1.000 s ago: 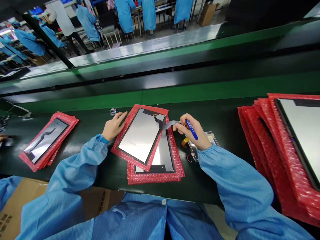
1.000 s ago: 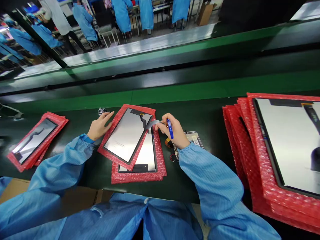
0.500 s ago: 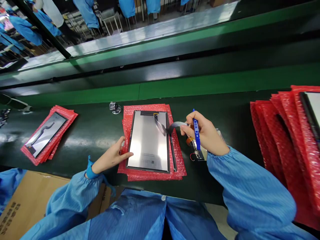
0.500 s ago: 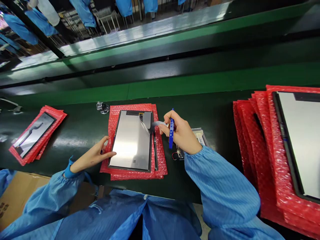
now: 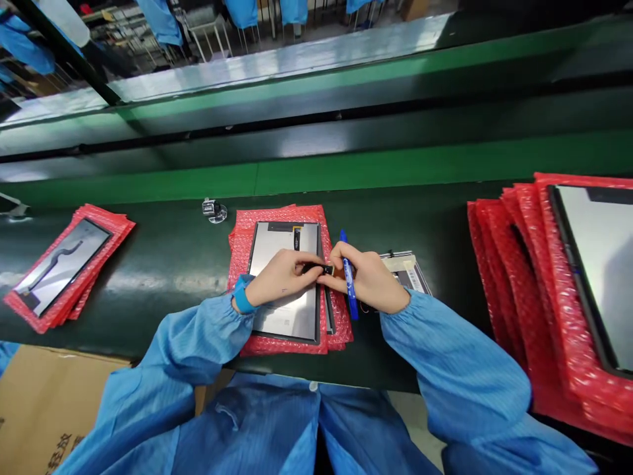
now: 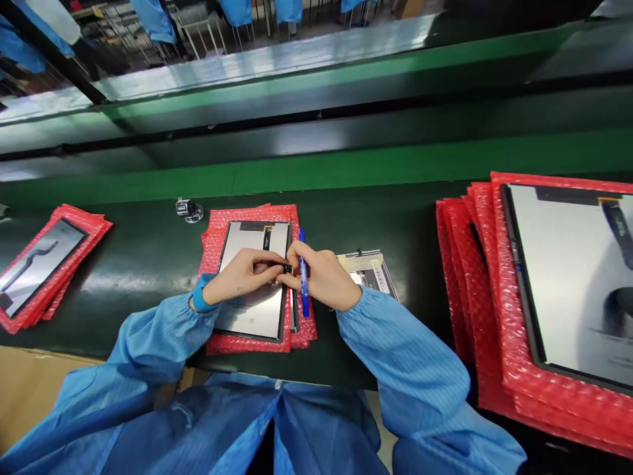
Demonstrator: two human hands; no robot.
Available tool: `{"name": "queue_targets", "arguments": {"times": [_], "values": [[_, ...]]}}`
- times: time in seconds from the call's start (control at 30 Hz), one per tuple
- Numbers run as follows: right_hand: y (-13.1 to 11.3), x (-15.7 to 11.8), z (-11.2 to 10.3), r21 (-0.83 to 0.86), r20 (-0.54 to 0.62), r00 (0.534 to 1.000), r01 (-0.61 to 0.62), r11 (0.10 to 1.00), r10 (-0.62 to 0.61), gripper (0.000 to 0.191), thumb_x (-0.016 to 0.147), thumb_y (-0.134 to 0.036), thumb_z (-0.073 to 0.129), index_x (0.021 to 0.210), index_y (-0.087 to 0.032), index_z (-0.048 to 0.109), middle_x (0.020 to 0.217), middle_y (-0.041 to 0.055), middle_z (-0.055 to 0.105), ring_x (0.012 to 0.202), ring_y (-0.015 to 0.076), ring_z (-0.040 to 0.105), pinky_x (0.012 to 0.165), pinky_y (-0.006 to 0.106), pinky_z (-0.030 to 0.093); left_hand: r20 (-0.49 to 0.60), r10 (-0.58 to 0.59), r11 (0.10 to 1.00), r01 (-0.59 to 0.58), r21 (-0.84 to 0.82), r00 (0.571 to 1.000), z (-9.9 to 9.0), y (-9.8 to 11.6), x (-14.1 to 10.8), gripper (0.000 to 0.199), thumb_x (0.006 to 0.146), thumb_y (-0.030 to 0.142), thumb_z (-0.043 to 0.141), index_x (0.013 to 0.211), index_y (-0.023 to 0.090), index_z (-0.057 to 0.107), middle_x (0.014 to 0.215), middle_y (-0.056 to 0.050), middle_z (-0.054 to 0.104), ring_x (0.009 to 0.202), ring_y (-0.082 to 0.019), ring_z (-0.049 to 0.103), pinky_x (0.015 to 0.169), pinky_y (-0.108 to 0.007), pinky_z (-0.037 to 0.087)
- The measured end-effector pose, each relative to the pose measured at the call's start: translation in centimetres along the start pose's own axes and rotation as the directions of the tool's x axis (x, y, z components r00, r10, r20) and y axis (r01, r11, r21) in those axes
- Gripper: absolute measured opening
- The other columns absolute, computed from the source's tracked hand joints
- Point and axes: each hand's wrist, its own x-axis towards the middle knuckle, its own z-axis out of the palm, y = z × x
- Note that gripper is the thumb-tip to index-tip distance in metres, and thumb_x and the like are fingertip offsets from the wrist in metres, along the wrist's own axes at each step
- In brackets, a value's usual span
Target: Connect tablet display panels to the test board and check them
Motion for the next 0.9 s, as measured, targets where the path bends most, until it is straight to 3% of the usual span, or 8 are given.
{"name": "queue_targets", "arguments": {"times": [0.1,0.3,0.47,0.67,0.83,0.9], "values": [[0.1,0.0,-0.3,0.01,-0.038,0.999,-0.026,1.0,0.026,0.027,0.083,-0.028,0.062,0.077,-0.023,0.037,0.063,-0.006,0.053,0.052,0.0088,0.041,0.055,0.022,0.034,-0.046,-0.06,0.992,0.054,-0.115,0.997,0.1,-1.2,-0.3,0.024,0.085,0.025,0.057,0.096,0.013,0.074,0.058,0.001,0.061,0.048,-0.008,0.034,0.048,-0.023,0.028],[0.4,0.1,0.3,0.1,0.036,0.997,-0.074,0.992,0.071,0.028,0.085,-0.029,0.062,0.075,-0.024,0.037,0.068,-0.0032,0.061,0.06,0.0131,0.056,0.059,0.025,0.04,-0.157,-0.057,0.988,0.033,-0.153,0.986,0.4,-1.5,-0.7,0.012,0.073,0.022,0.06,0.076,0.015,0.069,0.045,0.009,0.028,0.046,-0.008,0.022,0.047,-0.026,0.018],[0.7,0.0,0.9,0.069,0.055,0.998,-0.028,0.997,0.024,0.028,0.09,-0.028,0.059,0.075,-0.023,0.036,0.068,-0.0036,0.061,0.061,0.0127,0.059,0.059,0.024,0.039,-0.141,-0.066,0.978,0.036,-0.207,0.988,0.9,-1.2,-0.5,0.007,0.068,0.022,0.057,0.063,0.017,0.057,0.046,0.009,0.028,0.048,-0.008,0.023,0.049,-0.026,0.019],[1.1,-0.2,1.1,0.099,0.042,0.999,0.029,0.995,-0.033,0.028,0.092,-0.026,0.056,0.075,-0.023,0.035,0.068,-0.0041,0.058,0.063,0.012,0.061,0.061,0.024,0.04,-0.11,-0.048,0.965,0.018,-0.261,0.993,0.8,-1.6,-0.6,0.007,0.065,0.02,0.056,0.06,0.018,0.052,0.048,0.009,0.031,0.049,-0.008,0.024,0.05,-0.025,0.019],[0.8,-0.1,1.3,0.117,0.072,0.997,-0.019,0.993,0.011,0.031,0.091,-0.032,0.06,0.074,-0.023,0.036,0.067,-0.003,0.061,0.062,0.0128,0.062,0.059,0.024,0.043,-0.092,-0.051,0.969,0.027,-0.246,0.994,1.0,-1.5,-0.2,0.01,0.066,0.023,0.057,0.059,0.018,0.051,0.048,0.008,0.033,0.049,-0.008,0.027,0.05,-0.025,0.021],[0.8,0.1,0.7,0.166,0.05,0.998,-0.047,0.985,0.039,0.032,0.091,-0.034,0.061,0.074,-0.023,0.036,0.067,-0.0022,0.063,0.063,0.0138,0.064,0.06,0.025,0.046,-0.163,-0.065,0.964,0.02,-0.265,0.985,0.5,-1.3,-0.4,0.012,0.068,0.026,0.06,0.062,0.018,0.053,0.052,0.006,0.04,0.051,-0.009,0.032,0.051,-0.025,0.025]]}}
